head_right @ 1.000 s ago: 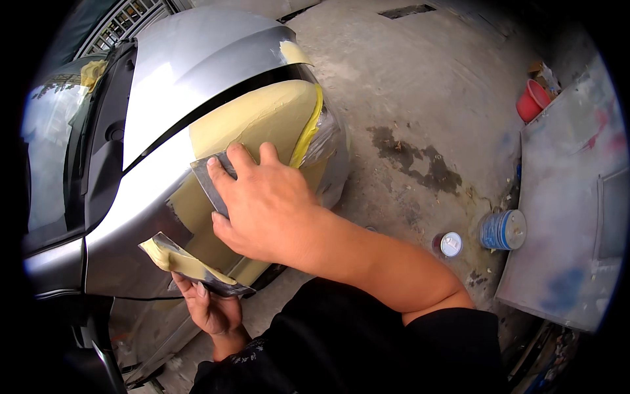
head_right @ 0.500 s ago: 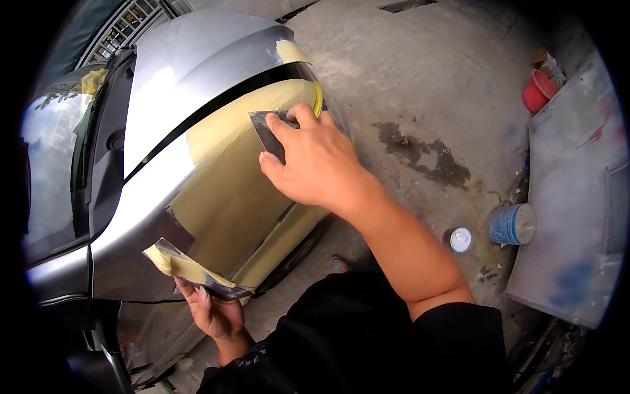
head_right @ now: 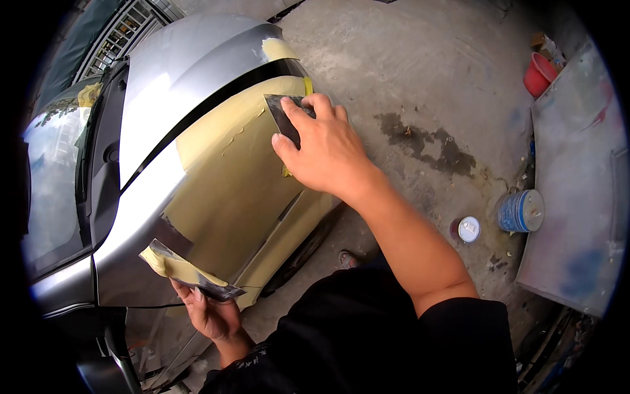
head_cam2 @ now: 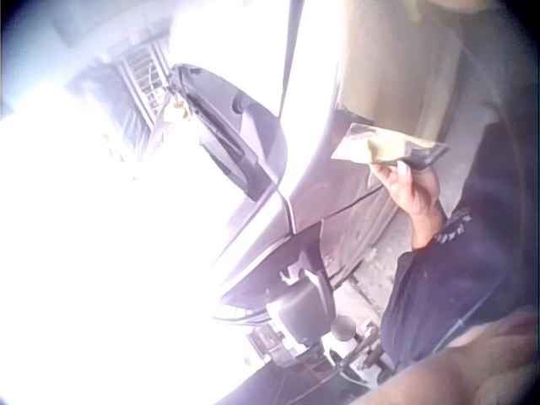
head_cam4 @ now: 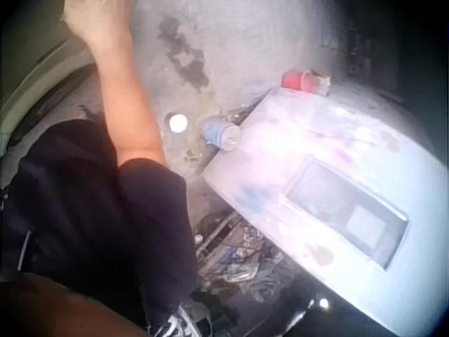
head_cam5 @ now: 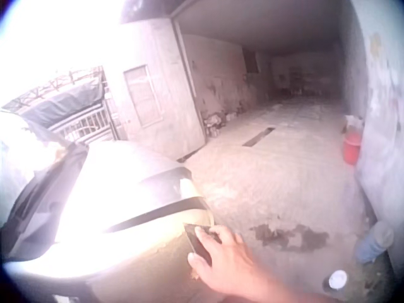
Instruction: The person applies a yellow body filler to the front fender of a silver car using a metal putty knife. They spread the filler over a damaged area, smoothing it out with consistent strokes. The person periodically scrapes excess filler from the tool back onto the main supply plate.
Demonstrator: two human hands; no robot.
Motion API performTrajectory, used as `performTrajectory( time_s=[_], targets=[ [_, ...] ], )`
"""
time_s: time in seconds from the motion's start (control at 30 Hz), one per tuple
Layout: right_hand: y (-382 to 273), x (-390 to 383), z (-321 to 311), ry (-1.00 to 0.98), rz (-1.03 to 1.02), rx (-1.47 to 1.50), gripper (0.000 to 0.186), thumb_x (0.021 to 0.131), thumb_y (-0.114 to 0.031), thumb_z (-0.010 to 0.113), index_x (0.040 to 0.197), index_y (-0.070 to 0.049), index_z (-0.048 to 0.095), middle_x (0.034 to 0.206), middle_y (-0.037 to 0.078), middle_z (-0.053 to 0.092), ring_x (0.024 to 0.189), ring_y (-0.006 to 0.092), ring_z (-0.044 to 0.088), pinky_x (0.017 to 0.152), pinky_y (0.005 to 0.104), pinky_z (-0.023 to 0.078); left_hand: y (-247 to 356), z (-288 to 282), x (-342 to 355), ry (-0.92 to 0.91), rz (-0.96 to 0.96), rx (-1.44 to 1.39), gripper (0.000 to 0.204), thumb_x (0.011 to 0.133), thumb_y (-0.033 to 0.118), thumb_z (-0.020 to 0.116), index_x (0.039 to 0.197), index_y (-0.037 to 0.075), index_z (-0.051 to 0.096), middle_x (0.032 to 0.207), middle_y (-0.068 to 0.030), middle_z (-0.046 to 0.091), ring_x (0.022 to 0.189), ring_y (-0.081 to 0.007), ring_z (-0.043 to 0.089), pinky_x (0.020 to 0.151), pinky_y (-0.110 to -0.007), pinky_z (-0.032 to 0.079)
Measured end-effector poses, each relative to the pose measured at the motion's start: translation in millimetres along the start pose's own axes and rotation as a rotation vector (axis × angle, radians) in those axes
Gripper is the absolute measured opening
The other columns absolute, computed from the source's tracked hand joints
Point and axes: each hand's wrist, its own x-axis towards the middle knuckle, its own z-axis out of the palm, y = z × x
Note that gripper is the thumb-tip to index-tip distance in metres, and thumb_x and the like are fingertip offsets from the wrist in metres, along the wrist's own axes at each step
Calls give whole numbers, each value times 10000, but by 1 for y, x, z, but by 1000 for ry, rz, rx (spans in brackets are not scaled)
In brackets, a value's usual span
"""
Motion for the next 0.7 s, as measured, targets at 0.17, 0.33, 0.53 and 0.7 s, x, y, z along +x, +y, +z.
performTrajectory(
  time_s=[0.17,0.33,0.53,0.7],
  targets=[
    [-40,-21,13,-68,-83,54,552,843,-312,623,1308,-35,514,1259,181,435,1045,396,469,866,453,491,-1,3,-1,10,-1,12,609,833,-37,537,1405,112,391,1416,-110,438,1309,-274,423,1112,-469,323],
    [-56,-49,28,-43,-253,99,568,824,-299,653,1314,-50,510,1277,188,402,992,366,452,828,444,494,-3,8,2,23,-24,25,617,833,-35,536,1411,116,381,1421,-113,432,1311,-279,420,1113,-473,319],
    [-6,-21,4,38,-68,65,549,860,-307,612,1329,-47,499,1286,199,430,1081,412,455,892,470,464,-5,7,1,0,-22,15,615,834,-40,530,1410,115,381,1427,-116,425,1312,-279,419,1115,-473,317],
    [-11,-16,17,-32,-20,84,545,861,-307,605,1330,-53,497,1279,190,430,1074,411,460,904,473,458,-5,9,-1,5,-33,12,613,838,-44,523,1413,107,374,1432,-114,421,1320,-277,411,1116,-473,318]
  ],
)
